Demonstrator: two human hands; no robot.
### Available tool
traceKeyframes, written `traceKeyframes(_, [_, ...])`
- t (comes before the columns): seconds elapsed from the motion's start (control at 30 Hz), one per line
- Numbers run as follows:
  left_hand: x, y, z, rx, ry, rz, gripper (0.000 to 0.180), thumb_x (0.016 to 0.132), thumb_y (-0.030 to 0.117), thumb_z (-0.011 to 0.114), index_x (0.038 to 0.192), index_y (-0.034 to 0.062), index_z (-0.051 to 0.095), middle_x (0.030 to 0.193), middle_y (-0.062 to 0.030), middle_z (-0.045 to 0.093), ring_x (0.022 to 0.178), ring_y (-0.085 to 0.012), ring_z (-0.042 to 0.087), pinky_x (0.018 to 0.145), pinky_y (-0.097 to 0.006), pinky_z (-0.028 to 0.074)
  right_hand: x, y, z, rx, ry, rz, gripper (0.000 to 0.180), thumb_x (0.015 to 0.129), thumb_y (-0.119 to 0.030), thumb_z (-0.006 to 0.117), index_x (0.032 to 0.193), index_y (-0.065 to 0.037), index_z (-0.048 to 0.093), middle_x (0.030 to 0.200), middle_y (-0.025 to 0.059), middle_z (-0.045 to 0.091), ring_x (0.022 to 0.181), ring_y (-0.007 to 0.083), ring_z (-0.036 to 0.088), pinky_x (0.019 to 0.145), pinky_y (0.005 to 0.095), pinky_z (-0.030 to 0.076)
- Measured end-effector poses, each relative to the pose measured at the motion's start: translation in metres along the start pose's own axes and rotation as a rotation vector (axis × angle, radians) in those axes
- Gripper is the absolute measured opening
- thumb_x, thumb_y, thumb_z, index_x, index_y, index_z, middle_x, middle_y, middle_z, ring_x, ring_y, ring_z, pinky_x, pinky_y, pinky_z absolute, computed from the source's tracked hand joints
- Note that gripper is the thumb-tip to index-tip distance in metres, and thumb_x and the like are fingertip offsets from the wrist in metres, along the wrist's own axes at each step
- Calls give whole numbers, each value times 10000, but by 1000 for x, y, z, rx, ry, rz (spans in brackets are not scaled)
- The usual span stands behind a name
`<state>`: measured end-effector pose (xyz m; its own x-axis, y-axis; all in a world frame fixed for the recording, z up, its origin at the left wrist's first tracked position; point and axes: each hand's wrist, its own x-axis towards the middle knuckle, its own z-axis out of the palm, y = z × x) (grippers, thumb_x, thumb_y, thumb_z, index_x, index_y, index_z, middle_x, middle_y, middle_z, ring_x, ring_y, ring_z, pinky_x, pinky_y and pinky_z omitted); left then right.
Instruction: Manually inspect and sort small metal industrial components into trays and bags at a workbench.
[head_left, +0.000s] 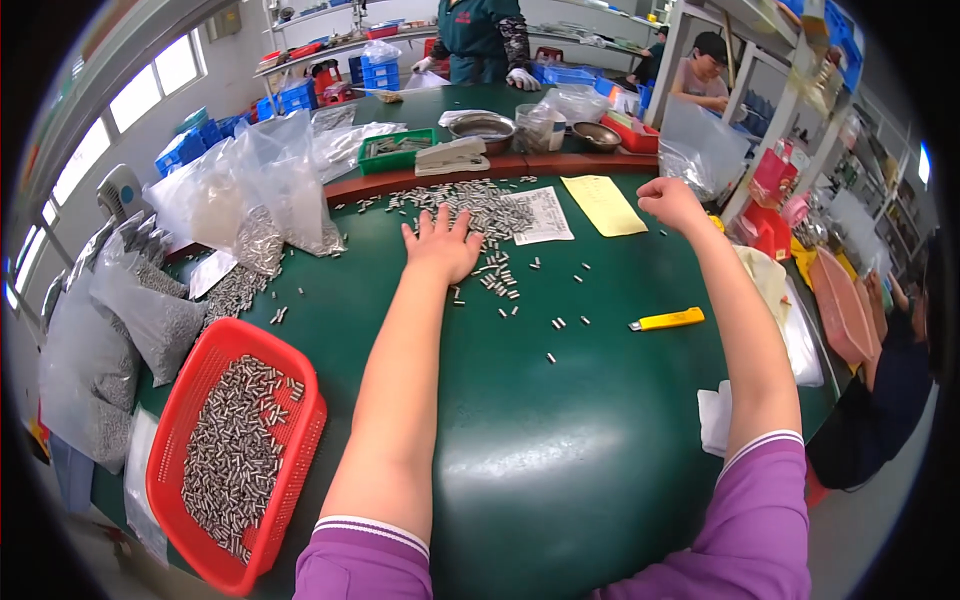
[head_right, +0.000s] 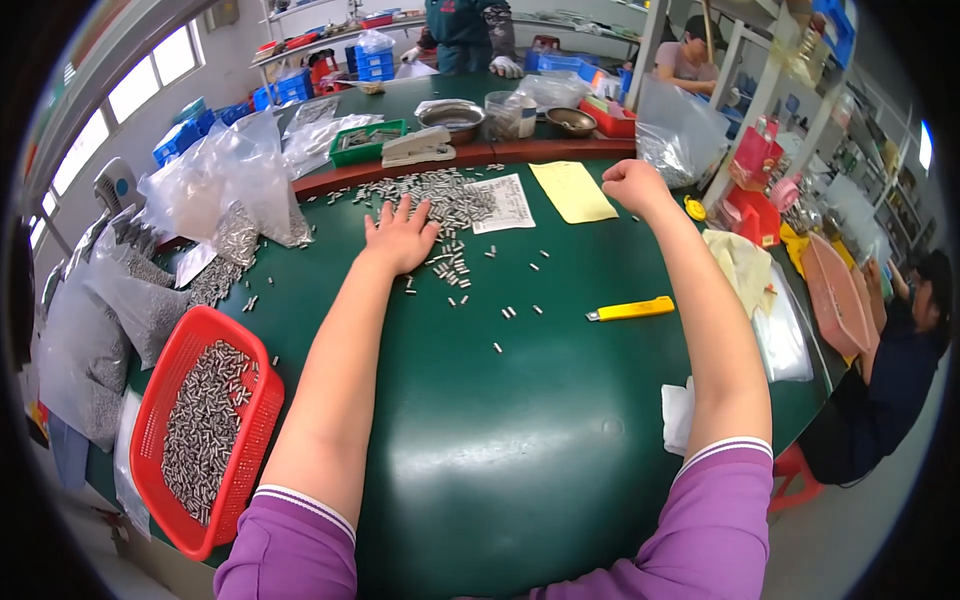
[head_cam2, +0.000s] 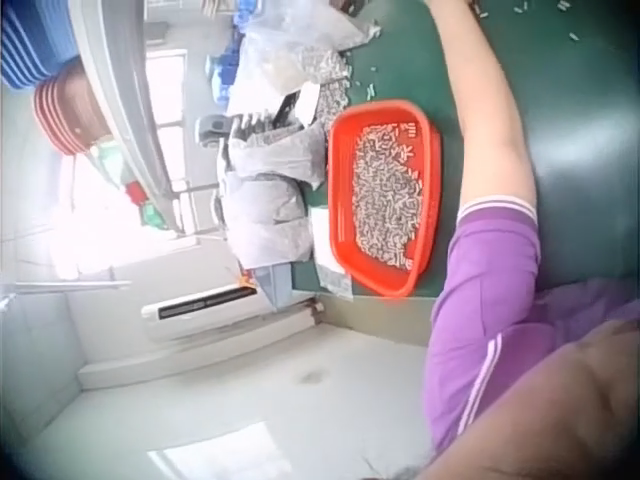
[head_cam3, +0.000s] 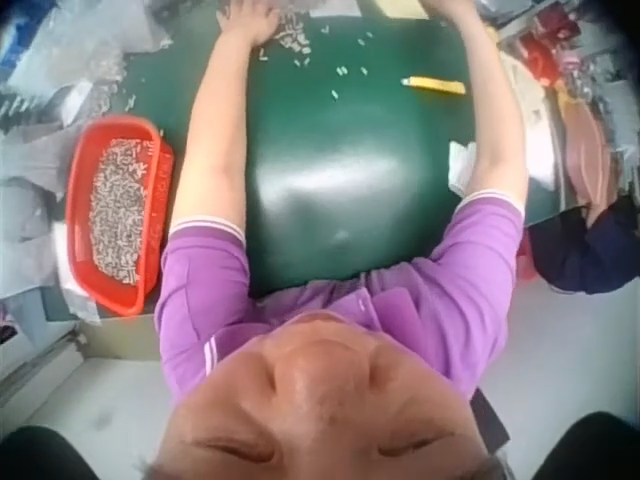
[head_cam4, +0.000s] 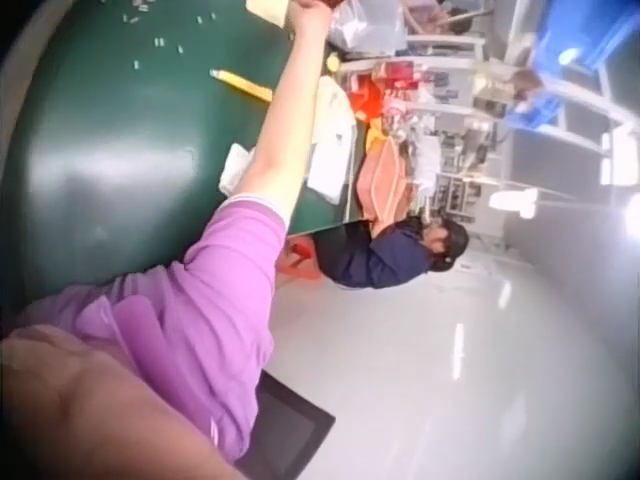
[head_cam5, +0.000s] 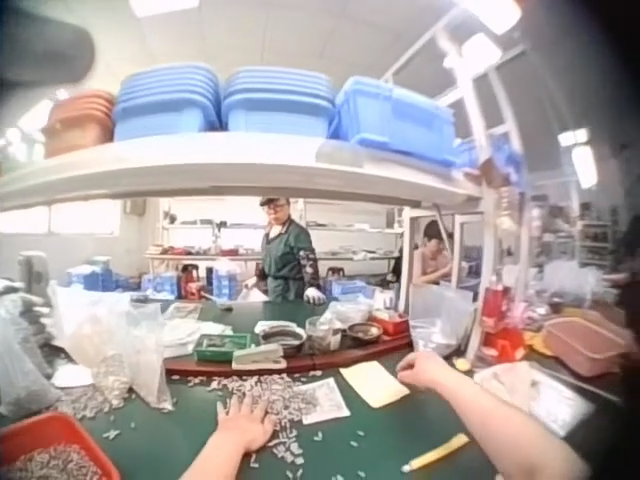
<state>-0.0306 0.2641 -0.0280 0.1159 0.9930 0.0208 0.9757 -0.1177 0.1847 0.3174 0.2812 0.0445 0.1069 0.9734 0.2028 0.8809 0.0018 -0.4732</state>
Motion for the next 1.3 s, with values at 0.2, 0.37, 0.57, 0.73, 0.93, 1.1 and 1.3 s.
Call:
traceKeyframes(0.2, [-1, -2, -1, 32, 6, 9, 570, 941, 479, 259, 1452, 226, 250, 1533, -88, 149, 1401, -342, 136, 1108, -568, 73, -25, -12, 15, 141, -196, -69, 252, 717, -219, 690, 921, -74, 714, 887, 106, 693, 809, 214, 660, 749, 316, 515])
traceKeyframes(0.37, [2, -10, 9, 22, 82, 56, 554, 946, 443, 279, 1435, 184, 289, 1512, -117, 210, 1387, -349, 185, 1098, -574, 110, -8, -66, 71, -145, -118, -91, 480, 728, -433, 686, 995, -35, 680, 1014, 176, 658, 929, 307, 636, 841, 353, 494])
traceKeyframes(0.57, [25, -44, 16, -511, 442, 60, 517, 945, 367, 342, 1355, 55, 388, 1406, -184, 377, 1314, -372, 320, 1089, -526, 188, 19, -91, 96, -219, -248, 8, 351, 679, -283, 683, 934, -42, 692, 976, 149, 670, 915, 286, 647, 815, 357, 507])
traceKeyframes(0.73, [51, -35, 15, -289, 342, -200, 477, 931, 347, 372, 1240, 1, 486, 1270, -192, 504, 1210, -370, 427, 1044, -469, 297, 38, -80, 112, -54, -270, 27, 271, 680, -174, 634, 910, -42, 691, 945, 167, 668, 890, 279, 650, 777, 346, 511])
traceKeyframes(0.93, [58, -21, 21, -415, 453, -17, 358, 885, 250, 429, 1083, 22, 620, 1166, -201, 578, 1121, -345, 515, 964, -422, 399, 39, -82, 145, 353, -188, -99, 216, 641, -136, 656, 853, -109, 690, 843, 104, 675, 794, 266, 643, 737, 345, 502])
traceKeyframes(1.1, [62, 1, 18, -728, 409, -72, 346, 846, 181, 465, 1100, 8, 624, 1114, -204, 616, 1073, -328, 568, 939, -365, 421, 16, -114, 153, 708, -326, -74, 263, 735, 75, 583, 991, 17, 593, 856, 95, 632, 753, 205, 652, 635, 344, 597])
traceKeyframes(1.3, [49, 25, 19, -1031, 526, -169, 347, 799, 110, 468, 1059, -50, 634, 1036, -218, 646, 992, -302, 619, 875, -343, 460, -20, -129, 137, 1188, -396, 219, 292, 758, 152, 479, 1004, 16, 559, 959, 113, 606, 840, 241, 644, 693, 352, 604])
